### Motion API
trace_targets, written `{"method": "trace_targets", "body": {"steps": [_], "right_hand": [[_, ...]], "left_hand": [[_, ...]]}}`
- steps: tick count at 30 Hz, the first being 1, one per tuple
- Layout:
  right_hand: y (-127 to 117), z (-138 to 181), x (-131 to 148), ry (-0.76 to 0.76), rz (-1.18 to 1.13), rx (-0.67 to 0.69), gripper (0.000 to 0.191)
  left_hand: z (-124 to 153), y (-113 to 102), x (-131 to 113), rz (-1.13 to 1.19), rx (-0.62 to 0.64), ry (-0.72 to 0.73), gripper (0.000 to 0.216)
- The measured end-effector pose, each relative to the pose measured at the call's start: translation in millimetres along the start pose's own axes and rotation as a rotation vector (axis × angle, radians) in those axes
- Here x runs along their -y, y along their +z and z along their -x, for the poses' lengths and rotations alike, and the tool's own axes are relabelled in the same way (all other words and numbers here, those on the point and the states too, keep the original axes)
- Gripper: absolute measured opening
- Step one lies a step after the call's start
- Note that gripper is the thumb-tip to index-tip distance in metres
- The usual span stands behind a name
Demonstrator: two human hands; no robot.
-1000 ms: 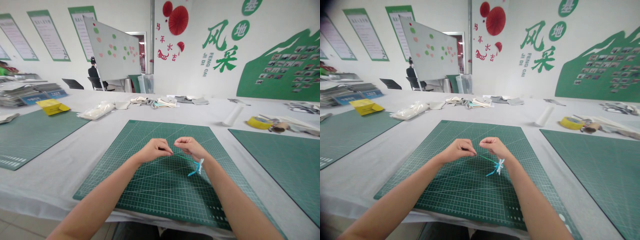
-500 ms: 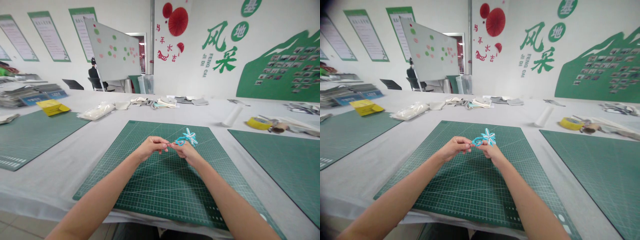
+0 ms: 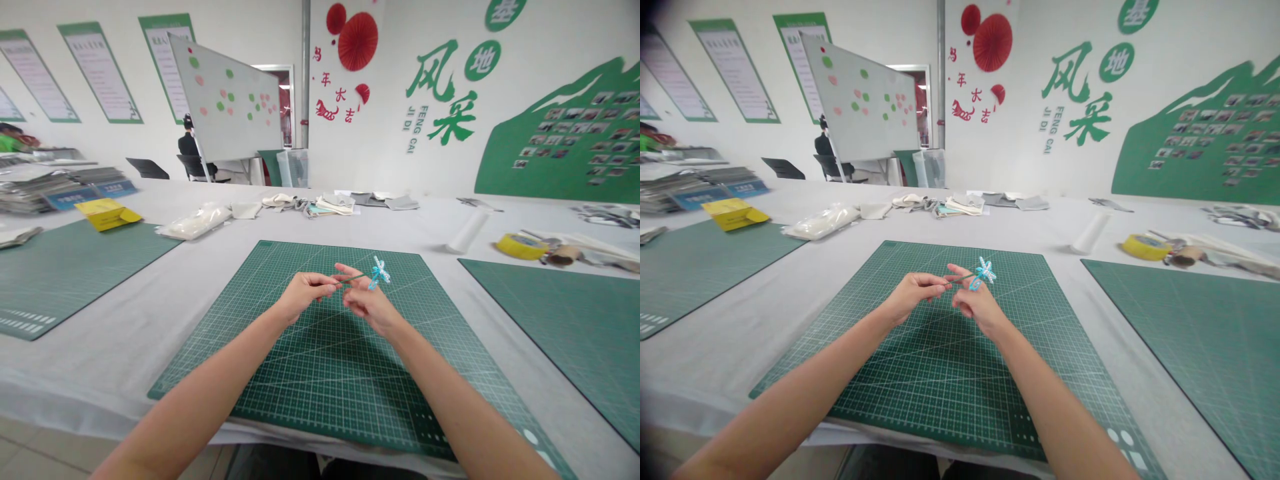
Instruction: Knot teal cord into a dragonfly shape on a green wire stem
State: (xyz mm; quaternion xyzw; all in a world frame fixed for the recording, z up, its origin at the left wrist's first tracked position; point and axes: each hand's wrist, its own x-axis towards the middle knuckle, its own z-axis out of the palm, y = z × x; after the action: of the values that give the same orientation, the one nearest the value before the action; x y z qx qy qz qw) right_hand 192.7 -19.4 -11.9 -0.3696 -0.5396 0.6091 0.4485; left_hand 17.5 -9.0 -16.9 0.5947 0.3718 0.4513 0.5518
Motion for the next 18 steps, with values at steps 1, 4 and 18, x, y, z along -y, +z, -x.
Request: {"method": "trace_targets", "body": {"steps": [1,4,18], "right_hand": [[4,1,-1,0.034,-0.039,0.047,0.059],[11,1,-7,0.112,-0.052,0.073,0.035],[5,-5,-20,0.055,0.045,0.024,0.027]], "left_hand": [[0,0,1,-0.01,-0.006,0.001,0.018],[0,1,2,-0.021,-0.036,-0.015,0.019],[-1,1,4,0.049,-0.079,-0.07,0.019]]}}
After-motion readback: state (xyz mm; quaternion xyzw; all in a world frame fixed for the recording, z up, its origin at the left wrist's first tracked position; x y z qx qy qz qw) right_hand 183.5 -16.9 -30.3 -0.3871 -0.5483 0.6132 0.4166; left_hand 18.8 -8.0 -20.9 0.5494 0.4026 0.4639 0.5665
